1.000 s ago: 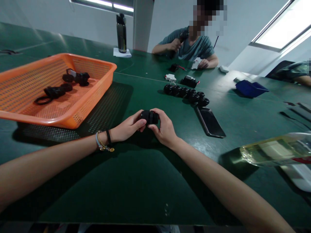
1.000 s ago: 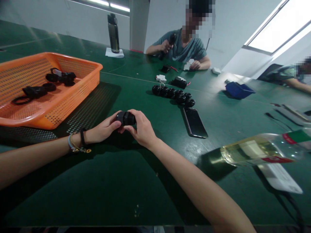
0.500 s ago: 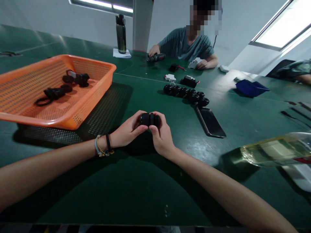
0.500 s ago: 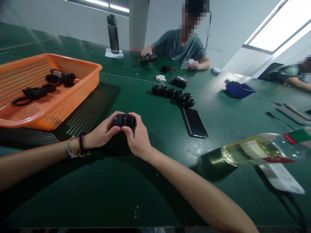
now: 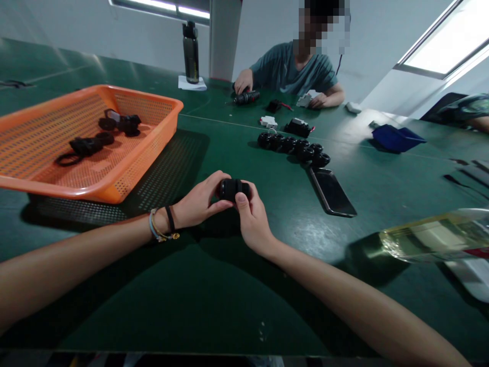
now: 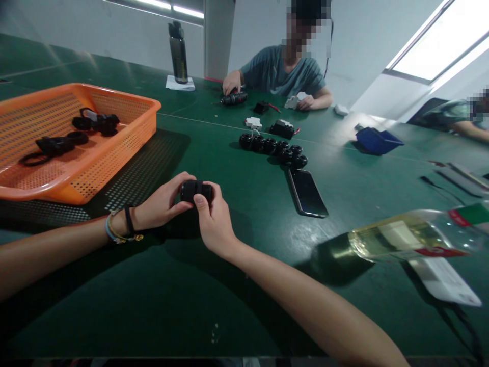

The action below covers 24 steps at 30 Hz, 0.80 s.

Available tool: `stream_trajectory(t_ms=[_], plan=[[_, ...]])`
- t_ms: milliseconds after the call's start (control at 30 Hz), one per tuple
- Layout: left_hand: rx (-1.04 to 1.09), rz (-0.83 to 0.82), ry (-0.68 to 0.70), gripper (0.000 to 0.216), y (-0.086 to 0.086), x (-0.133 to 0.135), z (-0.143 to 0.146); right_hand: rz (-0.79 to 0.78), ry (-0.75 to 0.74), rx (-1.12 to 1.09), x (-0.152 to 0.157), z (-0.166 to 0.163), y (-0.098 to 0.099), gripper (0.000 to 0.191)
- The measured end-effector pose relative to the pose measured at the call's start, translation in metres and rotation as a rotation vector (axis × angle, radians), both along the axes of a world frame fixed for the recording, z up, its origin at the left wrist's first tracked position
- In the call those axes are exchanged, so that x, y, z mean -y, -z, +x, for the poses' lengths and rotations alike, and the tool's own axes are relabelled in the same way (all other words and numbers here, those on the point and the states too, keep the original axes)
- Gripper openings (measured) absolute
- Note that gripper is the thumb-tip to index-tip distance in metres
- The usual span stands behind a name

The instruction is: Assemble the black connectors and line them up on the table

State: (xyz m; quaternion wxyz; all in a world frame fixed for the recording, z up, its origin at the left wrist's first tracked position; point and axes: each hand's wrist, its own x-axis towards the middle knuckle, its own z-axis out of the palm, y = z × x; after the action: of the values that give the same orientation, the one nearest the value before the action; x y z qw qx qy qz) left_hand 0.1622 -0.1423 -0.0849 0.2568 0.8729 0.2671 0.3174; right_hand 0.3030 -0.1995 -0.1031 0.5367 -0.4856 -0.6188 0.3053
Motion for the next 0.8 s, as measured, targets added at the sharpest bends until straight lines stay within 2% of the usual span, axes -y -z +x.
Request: stream_trajectory(t_ms=[133, 367, 633, 800], plan=[[-0.001, -0.014, 0.006, 0.055, 0.001, -0.003, 0.0, 0.047, 0.014, 0.061, -0.007, 0.004, 0.0, 0.045], [0.105, -0.168, 0.037, 0.057, 0.004, -0.004, 0.002, 0.223, -0.059, 0.359, -0.031, 0.024, 0.001, 0.049], [0.221, -0.508, 0.122, 0.051, 0.005, 0.002, 0.006, 0.399, -0.067, 0.453, -0.031, 0.029, -0.001, 0.046], [0.226, -0.509, 0.148, 0.051, 0.005, 0.004, 0.005, 0.408, -0.078, 0.479, -0.03, 0.029, -0.002, 0.046]])
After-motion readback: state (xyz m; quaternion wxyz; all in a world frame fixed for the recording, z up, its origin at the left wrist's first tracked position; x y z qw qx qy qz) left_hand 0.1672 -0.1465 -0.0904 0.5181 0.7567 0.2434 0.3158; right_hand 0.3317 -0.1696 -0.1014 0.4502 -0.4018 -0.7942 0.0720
